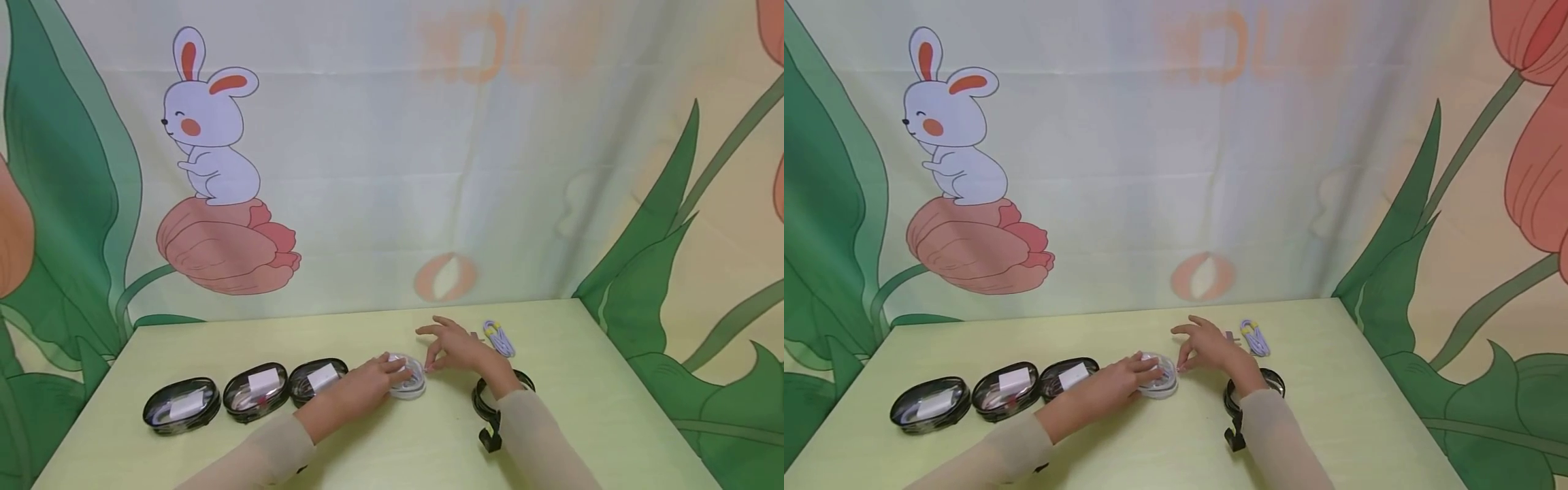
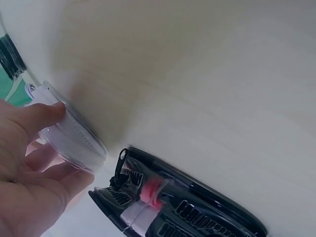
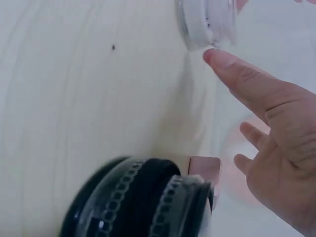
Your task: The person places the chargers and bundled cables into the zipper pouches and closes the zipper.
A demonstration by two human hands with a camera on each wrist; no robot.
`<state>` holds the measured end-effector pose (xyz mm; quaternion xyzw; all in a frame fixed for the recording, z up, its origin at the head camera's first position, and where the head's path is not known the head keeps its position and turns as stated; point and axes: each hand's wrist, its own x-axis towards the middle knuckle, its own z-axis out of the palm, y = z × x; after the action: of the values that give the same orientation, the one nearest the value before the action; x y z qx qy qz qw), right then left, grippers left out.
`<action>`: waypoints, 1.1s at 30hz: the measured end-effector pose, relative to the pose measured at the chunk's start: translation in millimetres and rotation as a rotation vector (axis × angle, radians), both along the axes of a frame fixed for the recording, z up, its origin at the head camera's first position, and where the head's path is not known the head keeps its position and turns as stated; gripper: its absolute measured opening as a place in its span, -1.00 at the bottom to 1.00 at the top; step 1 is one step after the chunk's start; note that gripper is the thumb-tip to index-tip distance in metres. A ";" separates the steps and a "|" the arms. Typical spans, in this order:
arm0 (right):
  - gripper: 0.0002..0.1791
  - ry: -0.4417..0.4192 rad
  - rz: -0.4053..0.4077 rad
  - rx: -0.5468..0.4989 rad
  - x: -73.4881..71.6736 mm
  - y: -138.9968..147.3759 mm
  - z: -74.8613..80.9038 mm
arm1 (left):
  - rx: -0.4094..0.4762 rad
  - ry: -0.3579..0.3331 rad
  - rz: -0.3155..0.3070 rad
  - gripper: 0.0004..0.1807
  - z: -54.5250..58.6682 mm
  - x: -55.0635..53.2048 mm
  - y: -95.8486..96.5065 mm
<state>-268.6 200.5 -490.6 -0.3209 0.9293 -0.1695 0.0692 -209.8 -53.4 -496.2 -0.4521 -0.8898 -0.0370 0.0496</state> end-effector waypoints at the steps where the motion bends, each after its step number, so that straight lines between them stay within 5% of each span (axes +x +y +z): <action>1: -0.90 -0.002 0.001 -0.004 0.8 0.8 -0.1 | -0.003 0.002 0.003 -0.46 0.0 -0.3 0.2; 8: -0.88 -0.019 -0.040 -0.027 13.5 2.0 -0.9 | -0.009 0.018 0.027 -0.46 -0.4 -2.1 2.3; 15: -0.90 -0.004 0.060 -0.114 24.5 -0.9 -3.7 | -0.028 0.064 0.056 -0.41 0.9 0.7 8.4; 23: -0.84 0.144 -0.194 -0.072 27.9 -15.9 -6.1 | -0.162 0.177 0.138 -0.33 4.6 14.3 9.9; 27: -0.85 0.221 -0.207 -0.117 26.3 -19.6 -9.2 | -0.232 0.127 0.053 -0.17 8.5 13.7 3.7; 30: -0.87 0.260 -0.171 -0.145 25.0 -17.7 -11.1 | -0.247 0.057 -0.025 -0.19 7.8 10.5 -2.5; 33: -0.87 0.258 -0.141 -0.149 26.6 -14.4 -11.2 | -0.280 0.044 -0.037 -0.30 6.9 10.5 -4.4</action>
<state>-242.0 186.1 -501.8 -0.2783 0.9355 -0.1998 -0.0866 -199.3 -57.8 -489.3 -0.4715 -0.8766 0.0963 0.0048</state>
